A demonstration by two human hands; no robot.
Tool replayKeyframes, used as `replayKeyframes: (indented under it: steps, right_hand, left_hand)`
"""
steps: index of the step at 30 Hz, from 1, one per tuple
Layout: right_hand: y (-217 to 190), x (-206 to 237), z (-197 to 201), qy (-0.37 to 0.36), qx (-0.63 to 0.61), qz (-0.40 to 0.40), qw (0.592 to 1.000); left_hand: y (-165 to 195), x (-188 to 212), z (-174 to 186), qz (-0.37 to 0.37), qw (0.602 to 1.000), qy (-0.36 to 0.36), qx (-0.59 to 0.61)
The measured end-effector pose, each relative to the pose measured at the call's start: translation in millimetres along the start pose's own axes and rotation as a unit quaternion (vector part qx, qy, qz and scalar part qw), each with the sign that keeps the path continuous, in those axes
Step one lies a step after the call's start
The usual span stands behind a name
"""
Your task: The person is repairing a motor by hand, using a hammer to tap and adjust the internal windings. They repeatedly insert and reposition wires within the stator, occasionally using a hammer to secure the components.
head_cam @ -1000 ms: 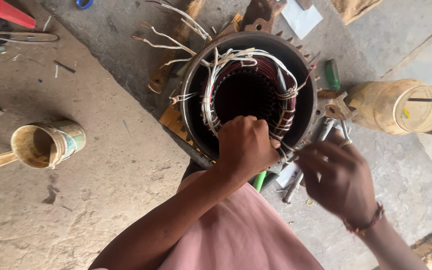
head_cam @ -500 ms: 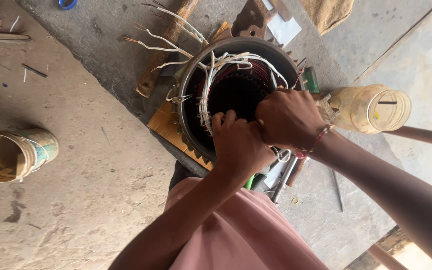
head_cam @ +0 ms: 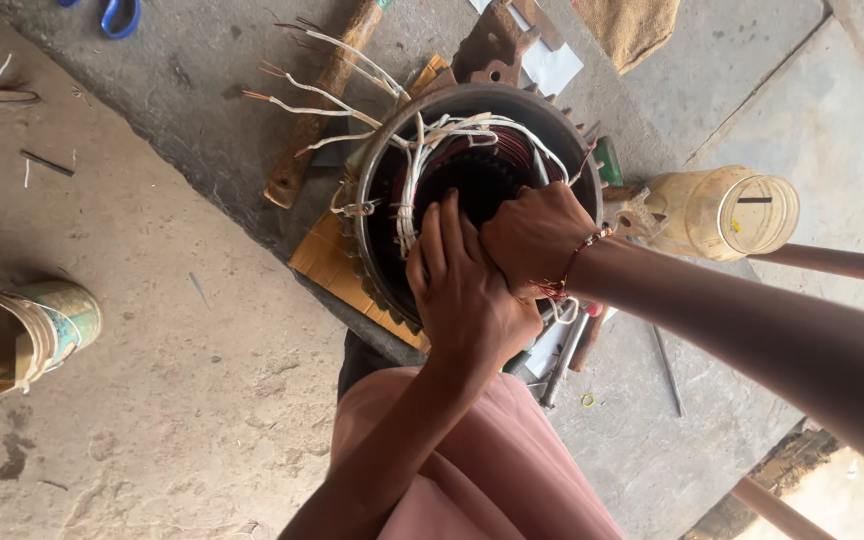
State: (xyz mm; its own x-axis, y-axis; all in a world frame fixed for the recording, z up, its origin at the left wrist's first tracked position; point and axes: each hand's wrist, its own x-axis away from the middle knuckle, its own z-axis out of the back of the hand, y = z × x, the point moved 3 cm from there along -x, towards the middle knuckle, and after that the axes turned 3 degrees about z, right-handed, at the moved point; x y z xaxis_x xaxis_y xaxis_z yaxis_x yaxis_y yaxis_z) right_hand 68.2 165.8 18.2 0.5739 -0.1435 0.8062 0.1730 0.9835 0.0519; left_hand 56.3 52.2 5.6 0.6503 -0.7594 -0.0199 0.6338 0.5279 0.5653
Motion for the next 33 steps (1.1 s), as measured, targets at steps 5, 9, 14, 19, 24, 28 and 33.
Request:
replayKeyframes:
  steps: [5,9,14,19,24,28,33]
  right_hand:
    - [-5.0,3.3,3.7,-0.054,0.036,-0.002,0.998]
    - [-5.5,5.4,-1.4,0.012,0.030,0.010,0.999]
    - [7.3,19.1,-20.0,-0.003,0.003,0.016,1.000]
    - [33.7,74.3,-29.1,0.115,-0.176,0.011,0.978]
    - [35.8,97.1,-27.9,0.248,-0.210,-0.007,0.946]
    - [25.5,75.5,-21.5,0.270,-0.184,-0.021,0.945]
    - [15.2,42.3,-18.1,0.266,0.001,0.026,0.964]
  left_hand:
    - [-1.9,1.6,-0.6,-0.006,1.000,-0.019,0.016]
    - [-2.3,2.4,0.4,-0.001,1.000,-0.009,0.007]
    - [-3.6,-0.1,2.8,-0.010,0.999,-0.047,0.008]
    - [-2.9,-2.0,5.8,0.008,0.997,-0.075,0.009]
    - [-4.8,-0.9,5.8,0.003,0.997,-0.072,0.011]
    - [-3.2,1.2,3.0,0.004,0.997,-0.073,-0.001]
    - [-4.6,1.5,2.2,0.002,0.998,-0.067,-0.008]
